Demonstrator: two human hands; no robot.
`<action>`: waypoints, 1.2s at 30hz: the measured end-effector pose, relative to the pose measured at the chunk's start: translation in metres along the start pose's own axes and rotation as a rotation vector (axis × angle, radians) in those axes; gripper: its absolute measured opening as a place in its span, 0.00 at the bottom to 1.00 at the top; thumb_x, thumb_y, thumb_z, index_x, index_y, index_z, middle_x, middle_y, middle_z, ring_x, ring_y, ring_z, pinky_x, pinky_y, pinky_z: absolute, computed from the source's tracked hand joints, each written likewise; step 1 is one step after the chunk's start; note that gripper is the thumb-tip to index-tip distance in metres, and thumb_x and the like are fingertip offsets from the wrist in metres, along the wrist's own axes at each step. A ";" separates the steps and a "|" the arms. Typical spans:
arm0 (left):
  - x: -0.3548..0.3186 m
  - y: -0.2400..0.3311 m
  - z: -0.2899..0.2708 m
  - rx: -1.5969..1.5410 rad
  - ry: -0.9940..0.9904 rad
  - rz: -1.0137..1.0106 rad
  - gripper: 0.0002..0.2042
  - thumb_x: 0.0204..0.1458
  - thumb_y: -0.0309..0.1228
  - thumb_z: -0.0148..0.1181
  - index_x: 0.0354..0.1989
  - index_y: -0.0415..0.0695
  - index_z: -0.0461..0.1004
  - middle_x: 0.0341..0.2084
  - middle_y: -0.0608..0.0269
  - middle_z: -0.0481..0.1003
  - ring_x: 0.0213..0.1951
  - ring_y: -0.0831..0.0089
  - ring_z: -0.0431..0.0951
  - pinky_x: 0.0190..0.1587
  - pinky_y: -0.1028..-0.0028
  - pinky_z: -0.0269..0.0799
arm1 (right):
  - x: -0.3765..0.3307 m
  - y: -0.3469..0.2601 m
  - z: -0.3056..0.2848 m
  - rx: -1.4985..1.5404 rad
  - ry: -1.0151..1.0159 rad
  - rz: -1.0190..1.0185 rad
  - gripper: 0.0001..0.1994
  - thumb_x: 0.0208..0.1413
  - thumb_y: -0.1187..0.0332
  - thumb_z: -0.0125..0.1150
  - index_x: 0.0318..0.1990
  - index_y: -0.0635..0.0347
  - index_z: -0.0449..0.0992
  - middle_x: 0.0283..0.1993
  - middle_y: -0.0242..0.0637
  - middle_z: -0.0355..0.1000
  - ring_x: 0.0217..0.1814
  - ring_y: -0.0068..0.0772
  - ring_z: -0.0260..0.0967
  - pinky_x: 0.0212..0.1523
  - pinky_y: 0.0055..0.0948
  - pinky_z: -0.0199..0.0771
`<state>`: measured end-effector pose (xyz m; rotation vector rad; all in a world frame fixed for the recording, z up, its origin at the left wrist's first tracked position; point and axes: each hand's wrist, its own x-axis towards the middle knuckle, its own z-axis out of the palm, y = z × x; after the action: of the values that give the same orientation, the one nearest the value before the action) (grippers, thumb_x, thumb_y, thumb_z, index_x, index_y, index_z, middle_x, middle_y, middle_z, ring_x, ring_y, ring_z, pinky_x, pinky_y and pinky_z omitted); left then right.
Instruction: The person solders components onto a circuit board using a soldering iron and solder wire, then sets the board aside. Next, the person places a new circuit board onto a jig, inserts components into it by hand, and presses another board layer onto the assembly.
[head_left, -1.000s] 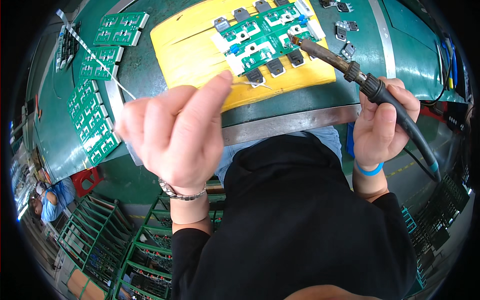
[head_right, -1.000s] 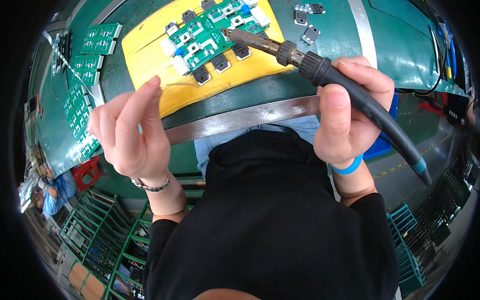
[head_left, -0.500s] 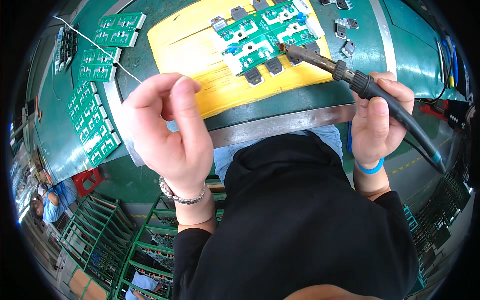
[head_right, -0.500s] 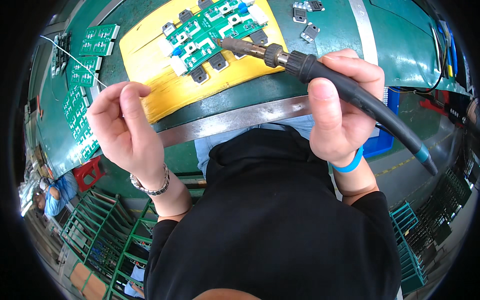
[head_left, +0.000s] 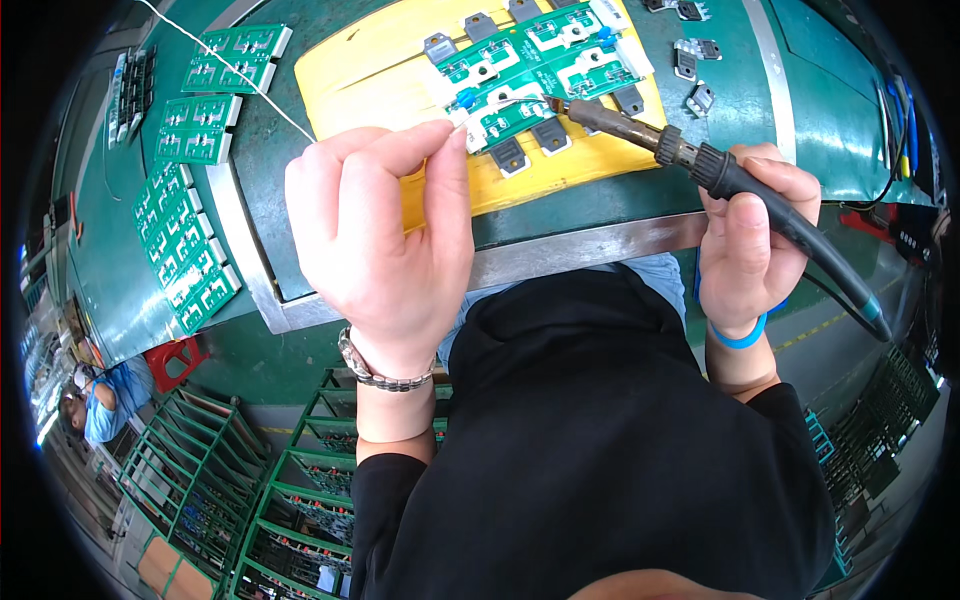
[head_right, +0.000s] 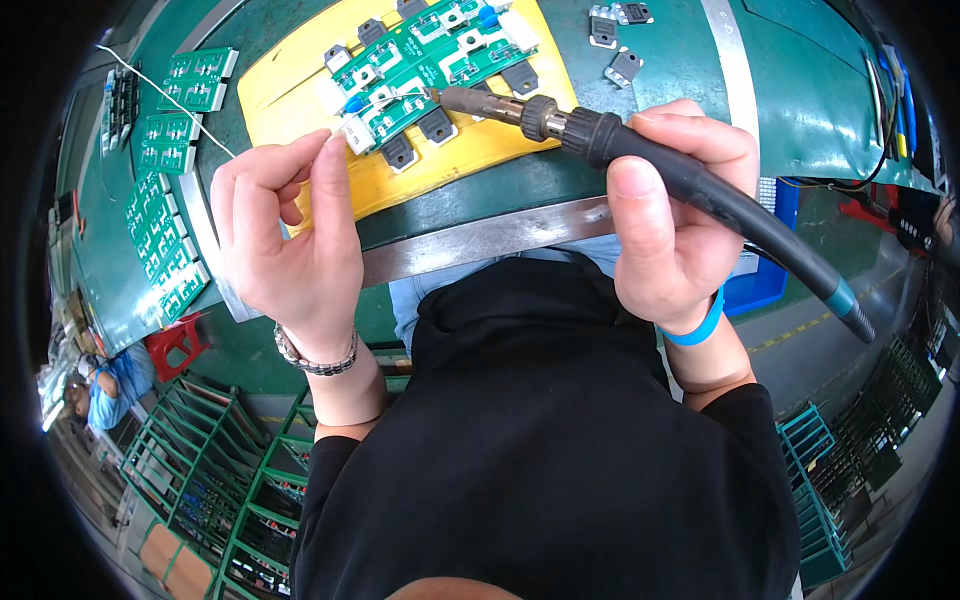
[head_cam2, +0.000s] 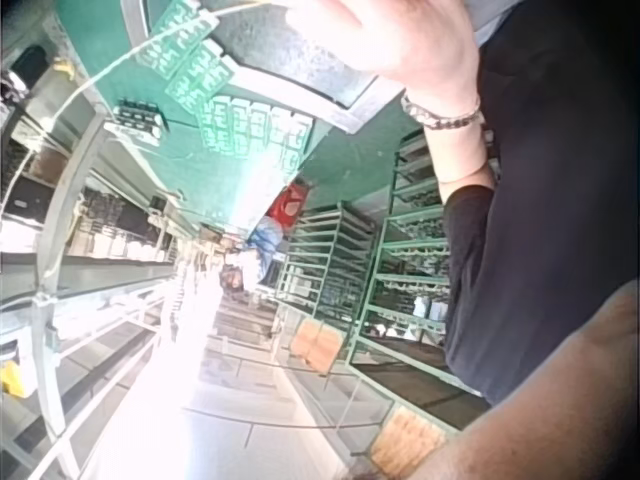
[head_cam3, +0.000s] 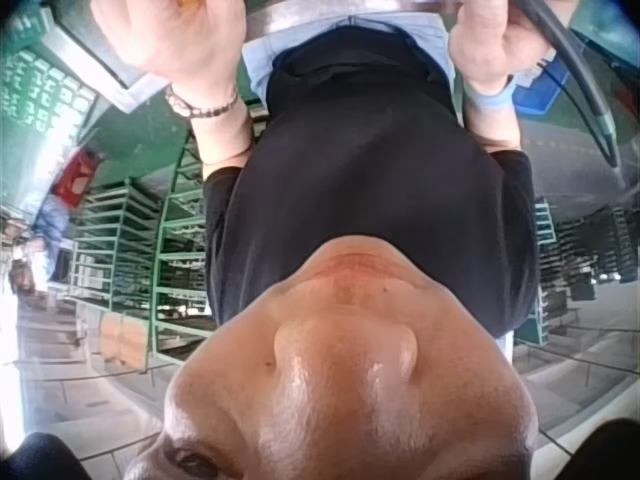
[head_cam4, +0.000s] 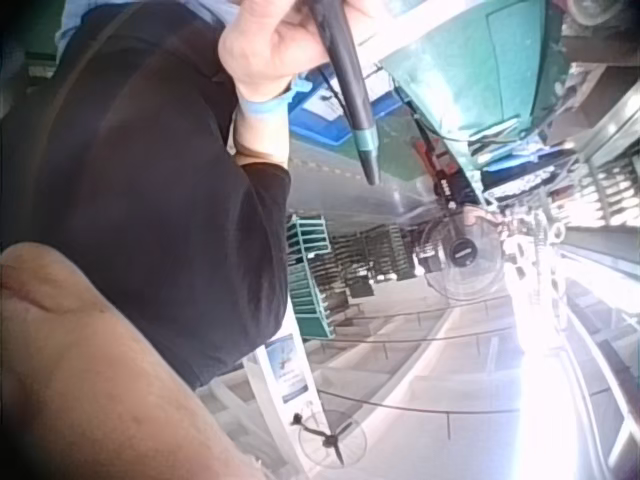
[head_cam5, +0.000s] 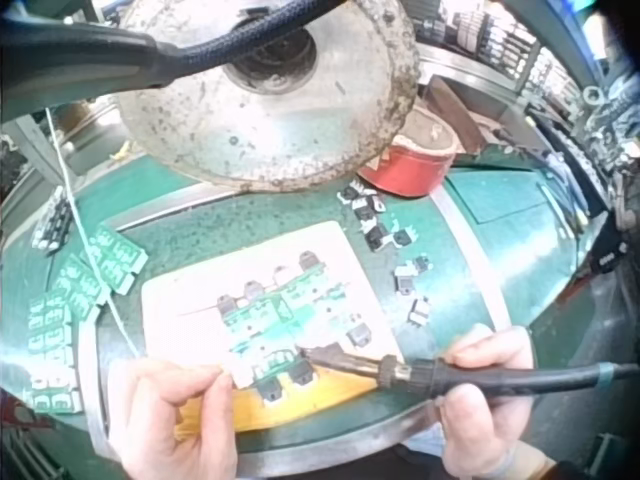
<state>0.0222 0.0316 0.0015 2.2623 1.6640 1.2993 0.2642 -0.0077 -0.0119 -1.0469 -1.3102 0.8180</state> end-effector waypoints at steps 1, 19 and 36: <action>0.000 0.000 0.000 -0.006 -0.012 -0.001 0.06 0.47 0.19 0.72 0.32 0.41 0.80 0.28 0.67 0.76 0.27 0.82 0.69 0.25 0.81 0.59 | 0.000 0.000 0.000 0.000 0.000 0.001 0.15 0.63 0.70 0.57 0.53 0.66 0.66 0.45 0.46 0.66 0.41 0.28 0.64 0.43 0.27 0.70; -0.003 0.004 -0.017 0.039 0.045 0.050 0.07 0.52 0.15 0.65 0.39 0.36 0.79 0.35 0.59 0.76 0.32 0.73 0.74 0.35 0.76 0.71 | 0.001 -0.003 0.000 0.083 0.012 -0.041 0.15 0.64 0.68 0.57 0.53 0.65 0.66 0.43 0.46 0.65 0.38 0.27 0.61 0.39 0.25 0.66; -0.005 0.012 -0.012 0.066 0.021 0.074 0.10 0.45 0.16 0.72 0.36 0.39 0.82 0.31 0.60 0.78 0.32 0.70 0.77 0.35 0.74 0.73 | 0.003 -0.002 0.008 -0.006 -0.012 -0.044 0.14 0.63 0.69 0.58 0.52 0.65 0.66 0.41 0.43 0.65 0.37 0.26 0.61 0.38 0.25 0.66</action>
<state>0.0231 0.0170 0.0123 2.3773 1.6690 1.3060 0.2566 -0.0048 -0.0092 -1.0162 -1.3417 0.7889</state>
